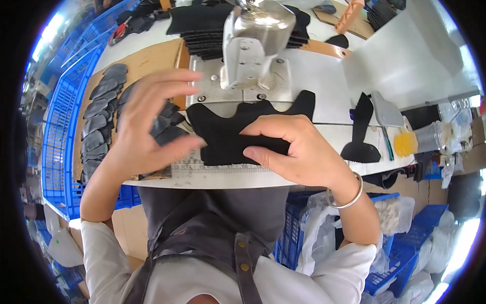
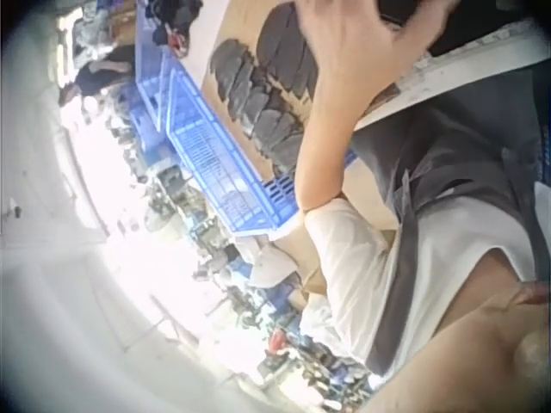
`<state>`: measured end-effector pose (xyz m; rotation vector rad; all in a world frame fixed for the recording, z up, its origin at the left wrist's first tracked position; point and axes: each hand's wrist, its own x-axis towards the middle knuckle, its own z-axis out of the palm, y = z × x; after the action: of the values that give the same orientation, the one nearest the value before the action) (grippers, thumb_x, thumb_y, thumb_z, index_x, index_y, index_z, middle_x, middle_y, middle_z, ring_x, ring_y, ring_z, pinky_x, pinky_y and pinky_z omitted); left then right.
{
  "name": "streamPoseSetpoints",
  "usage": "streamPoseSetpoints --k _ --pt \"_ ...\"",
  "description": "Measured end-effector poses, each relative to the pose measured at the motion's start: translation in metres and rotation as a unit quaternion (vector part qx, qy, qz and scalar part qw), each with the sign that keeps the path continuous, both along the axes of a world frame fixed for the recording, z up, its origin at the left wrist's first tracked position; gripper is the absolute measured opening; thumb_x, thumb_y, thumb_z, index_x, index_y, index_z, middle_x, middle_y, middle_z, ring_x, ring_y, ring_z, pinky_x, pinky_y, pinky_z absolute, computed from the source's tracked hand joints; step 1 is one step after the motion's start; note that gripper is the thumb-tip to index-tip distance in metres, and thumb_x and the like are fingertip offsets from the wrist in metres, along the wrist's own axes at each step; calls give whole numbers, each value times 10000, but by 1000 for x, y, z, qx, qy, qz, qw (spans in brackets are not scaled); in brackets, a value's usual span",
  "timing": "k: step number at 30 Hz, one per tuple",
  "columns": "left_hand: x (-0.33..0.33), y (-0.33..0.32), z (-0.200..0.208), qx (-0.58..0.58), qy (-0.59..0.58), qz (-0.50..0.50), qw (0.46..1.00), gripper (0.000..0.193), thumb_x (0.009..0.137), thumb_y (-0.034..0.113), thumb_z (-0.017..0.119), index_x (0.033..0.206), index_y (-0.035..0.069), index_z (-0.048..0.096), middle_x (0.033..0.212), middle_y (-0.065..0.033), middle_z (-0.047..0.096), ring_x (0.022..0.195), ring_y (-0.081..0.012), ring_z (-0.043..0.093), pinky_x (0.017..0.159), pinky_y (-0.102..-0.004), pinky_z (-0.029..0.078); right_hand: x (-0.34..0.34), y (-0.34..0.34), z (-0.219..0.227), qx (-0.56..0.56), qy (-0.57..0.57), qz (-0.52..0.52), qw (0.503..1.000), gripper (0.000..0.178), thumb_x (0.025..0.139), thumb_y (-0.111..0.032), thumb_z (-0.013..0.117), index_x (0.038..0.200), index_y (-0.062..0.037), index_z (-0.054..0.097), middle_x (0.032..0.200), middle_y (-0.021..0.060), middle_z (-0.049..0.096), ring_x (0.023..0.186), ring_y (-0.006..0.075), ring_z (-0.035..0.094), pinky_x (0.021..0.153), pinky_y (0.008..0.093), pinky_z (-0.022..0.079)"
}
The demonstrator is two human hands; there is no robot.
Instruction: Organizing and preparing black shoe upper components at a manufacturing workstation.
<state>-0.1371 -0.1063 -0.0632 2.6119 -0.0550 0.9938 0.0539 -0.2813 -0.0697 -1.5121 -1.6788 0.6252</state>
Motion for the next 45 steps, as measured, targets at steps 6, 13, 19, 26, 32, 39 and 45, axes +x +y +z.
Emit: streamPoseSetpoints --k 6,13,19,26,32,39,45 --pt "46 -24 -35 -342 313 -87 882 360 784 302 778 876 -15 633 764 -117 634 710 -203 618 663 -316 465 19 -9 -6 -164 43 -60 984 198 817 -110 701 958 15 642 792 134 655 671 202 586 655 305 476" --pt "63 -33 -56 -179 366 16 913 427 798 395 708 836 -27 666 740 -224 631 734 -396 631 655 -453 491 33 -6 -38 -205 -8 -91 974 234 760 -109 749 904 16 614 700 55 592 624 89 514 595 260 439" --pt "66 -33 -53 -187 388 19 902 430 782 399 721 808 -25 652 723 -210 630 733 -390 636 665 -448 502 35 -6 -39 -191 -9 -97 977 309 720 -137 781 922 31 618 733 144 614 629 196 562 617 304 458" --pt "62 -35 -56 -188 376 23 907 425 774 402 730 804 -14 646 721 -190 635 722 -379 641 645 -441 506 40 -6 -46 -162 -34 -72 984 353 719 -167 781 950 46 617 706 205 607 558 287 575 553 331 445" --pt "62 -39 -61 -168 354 34 920 415 773 408 734 799 5 641 717 -171 644 700 -364 648 629 -430 516 38 -6 -41 -203 -28 -81 975 257 722 -86 777 892 4 607 742 86 612 665 135 548 650 279 454" --pt "62 -41 -67 -162 337 35 927 425 765 410 744 776 1 626 657 -172 610 650 -368 624 591 -426 490 37 -6 -41 -218 -46 -92 970 255 723 -86 776 895 -1 609 739 95 614 648 149 555 634 281 457" --pt "60 -41 -64 -155 323 39 933 428 756 398 752 753 -1 595 619 -171 586 623 -376 606 562 -424 471 31 -1 -34 -209 -31 -69 975 317 694 -105 789 920 8 598 733 112 609 654 149 575 627 288 459"
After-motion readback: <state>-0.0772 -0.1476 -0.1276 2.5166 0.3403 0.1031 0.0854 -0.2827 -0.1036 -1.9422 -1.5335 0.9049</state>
